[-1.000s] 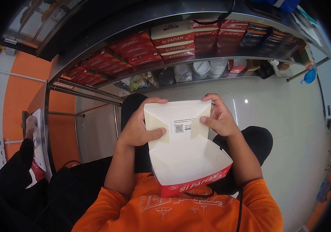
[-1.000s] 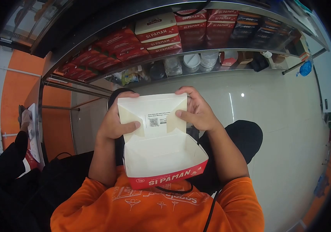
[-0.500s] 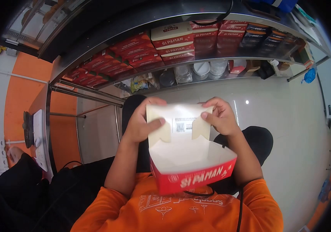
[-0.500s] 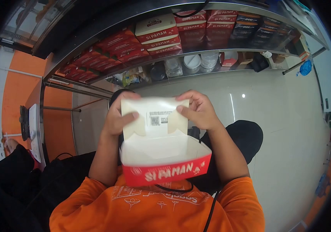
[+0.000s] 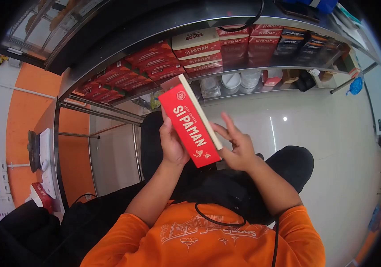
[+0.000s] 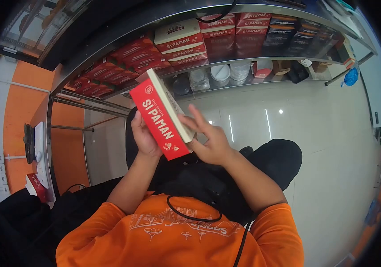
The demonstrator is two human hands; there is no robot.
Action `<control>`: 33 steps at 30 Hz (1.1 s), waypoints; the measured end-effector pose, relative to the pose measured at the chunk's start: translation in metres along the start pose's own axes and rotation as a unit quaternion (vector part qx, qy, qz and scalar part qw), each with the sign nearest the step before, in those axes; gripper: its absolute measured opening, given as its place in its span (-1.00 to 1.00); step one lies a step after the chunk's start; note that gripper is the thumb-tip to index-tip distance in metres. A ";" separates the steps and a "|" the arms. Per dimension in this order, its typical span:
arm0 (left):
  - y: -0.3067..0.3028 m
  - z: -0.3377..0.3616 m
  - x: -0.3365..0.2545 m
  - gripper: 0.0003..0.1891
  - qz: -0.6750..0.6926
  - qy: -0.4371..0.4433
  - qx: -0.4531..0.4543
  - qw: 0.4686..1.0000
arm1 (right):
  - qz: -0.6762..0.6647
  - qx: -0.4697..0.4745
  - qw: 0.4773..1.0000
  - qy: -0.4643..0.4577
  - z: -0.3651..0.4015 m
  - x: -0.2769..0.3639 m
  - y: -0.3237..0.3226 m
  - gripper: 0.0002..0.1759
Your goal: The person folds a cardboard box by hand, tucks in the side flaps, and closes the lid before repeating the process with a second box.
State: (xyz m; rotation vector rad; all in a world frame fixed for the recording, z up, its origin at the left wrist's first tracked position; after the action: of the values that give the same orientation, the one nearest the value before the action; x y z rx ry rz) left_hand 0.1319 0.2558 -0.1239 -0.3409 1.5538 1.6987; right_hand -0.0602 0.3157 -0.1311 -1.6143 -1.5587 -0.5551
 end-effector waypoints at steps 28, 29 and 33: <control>-0.003 -0.007 -0.029 -0.41 0.069 -0.105 -0.100 0.987 | -0.261 -0.138 0.938 0.181 0.005 -0.017 0.000 -0.61; -0.002 -0.007 -0.030 -0.40 0.082 -0.110 -0.093 0.986 | -0.305 -0.154 0.924 0.172 0.003 -0.018 -0.004 -0.57; 0.002 -0.007 -0.031 -0.39 0.072 -0.126 -0.109 0.983 | -0.274 -0.101 0.950 0.114 0.001 -0.018 -0.002 -0.43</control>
State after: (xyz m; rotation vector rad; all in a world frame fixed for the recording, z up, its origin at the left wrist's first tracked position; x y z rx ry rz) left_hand 0.1492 0.2382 -0.1032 -0.1171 1.2359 1.9484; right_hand -0.0649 0.3054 -0.1451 -1.1860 -1.8135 -1.1885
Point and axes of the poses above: each hand's wrist, its own z-axis away from the middle knuckle, its own y-axis out of the palm, x = y × z, the point moved 1 cm from there along -z, towards the middle knuckle, and after that the axes turned 9 degrees about -y, right-handed, at the moved point
